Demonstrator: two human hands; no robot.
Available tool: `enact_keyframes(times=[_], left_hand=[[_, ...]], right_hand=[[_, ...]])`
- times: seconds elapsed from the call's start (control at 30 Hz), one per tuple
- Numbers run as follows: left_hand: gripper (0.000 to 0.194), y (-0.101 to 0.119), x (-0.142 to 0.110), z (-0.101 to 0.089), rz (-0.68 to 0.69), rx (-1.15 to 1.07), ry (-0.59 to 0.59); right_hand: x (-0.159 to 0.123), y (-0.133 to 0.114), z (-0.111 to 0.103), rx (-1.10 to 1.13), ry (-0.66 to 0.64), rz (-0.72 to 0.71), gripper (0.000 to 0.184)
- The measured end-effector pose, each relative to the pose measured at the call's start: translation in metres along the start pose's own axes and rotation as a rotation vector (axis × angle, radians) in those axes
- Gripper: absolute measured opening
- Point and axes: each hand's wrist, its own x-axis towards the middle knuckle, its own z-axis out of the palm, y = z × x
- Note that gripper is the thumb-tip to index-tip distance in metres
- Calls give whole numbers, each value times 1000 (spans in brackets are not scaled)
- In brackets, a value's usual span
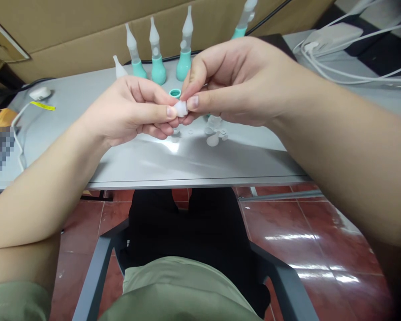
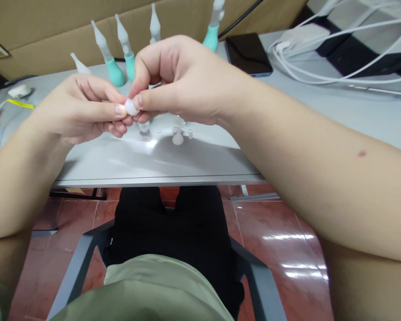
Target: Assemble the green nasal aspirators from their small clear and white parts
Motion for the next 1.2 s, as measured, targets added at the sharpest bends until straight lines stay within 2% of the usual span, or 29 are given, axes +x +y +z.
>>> enact_keyframes(times=[0.1, 0.27, 0.37, 0.5, 0.7, 0.83, 0.97, 1.1, 1.2], left_hand=[[39, 1, 2, -2, -5, -8, 27], [38, 0, 10, -6, 26, -133, 30], [42, 1, 11, -5, 30, -166, 38], [42, 1, 10, -3, 35, -177, 41], [48, -1, 10, -3, 44, -153, 48], [45, -1, 11, -4, 41, -148, 54], [49, -1, 11, -5, 45, -140, 29], [49, -1, 10, -5, 61, -144, 21], [50, 0, 10, -3, 41, -134, 44]], right_hand=[[0, -3, 6, 11, 35, -35, 24], [-1, -1, 16, -141, 310, -252, 23], [-3, 1, 15, -281, 383, -328, 21], [-6, 2, 10, -378, 347, -346, 19], [-1, 10, 5, -347, 256, -383, 12], [2, 14, 3, -391, 211, -377, 15], [2, 15, 1, -402, 198, -361, 14], [3, 17, -1, -513, 194, -419, 12], [1, 16, -1, -591, 259, -421, 15]])
